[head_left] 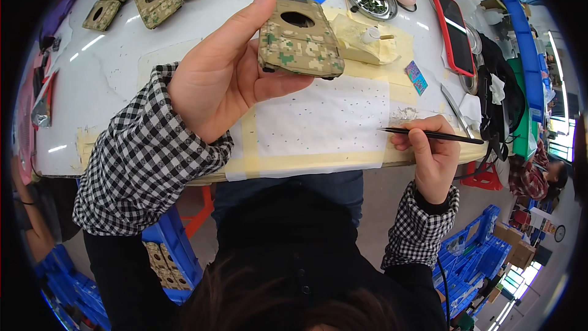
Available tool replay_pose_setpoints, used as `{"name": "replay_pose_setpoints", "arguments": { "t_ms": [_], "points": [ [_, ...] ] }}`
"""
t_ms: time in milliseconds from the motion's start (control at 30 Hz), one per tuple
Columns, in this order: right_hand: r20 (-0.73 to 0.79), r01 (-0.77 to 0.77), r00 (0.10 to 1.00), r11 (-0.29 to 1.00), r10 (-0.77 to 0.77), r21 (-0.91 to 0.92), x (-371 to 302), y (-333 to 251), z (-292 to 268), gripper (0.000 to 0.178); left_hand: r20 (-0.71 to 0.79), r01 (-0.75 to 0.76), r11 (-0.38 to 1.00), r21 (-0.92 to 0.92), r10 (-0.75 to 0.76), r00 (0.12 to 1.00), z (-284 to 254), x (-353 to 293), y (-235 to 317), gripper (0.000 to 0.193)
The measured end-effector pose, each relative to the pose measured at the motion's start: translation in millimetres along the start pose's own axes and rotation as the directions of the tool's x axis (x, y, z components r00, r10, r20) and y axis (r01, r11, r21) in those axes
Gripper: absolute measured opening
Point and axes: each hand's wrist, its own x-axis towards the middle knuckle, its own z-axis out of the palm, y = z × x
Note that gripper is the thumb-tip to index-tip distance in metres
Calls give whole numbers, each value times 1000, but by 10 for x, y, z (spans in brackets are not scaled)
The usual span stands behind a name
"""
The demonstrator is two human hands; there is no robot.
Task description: Applying detail paint to camouflage toy tank hulls at a factory workbench.
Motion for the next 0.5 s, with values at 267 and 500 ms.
{"name": "replay_pose_setpoints", "arguments": {
  "t_ms": [267, 500],
  "points": [
    [6, 10, 1000, 1000, -10, 7, -4, 8, -5, 8, 5, -3, 1000, -4, 3, 1000, -10, 6, -6, 60],
    [-14, 11, 1000, 1000, -11, 9, -6, 21, 8, 9, 1, -5, 1000, -6, 5, 1000, -3, -1, -3, 60]
  ]
}}
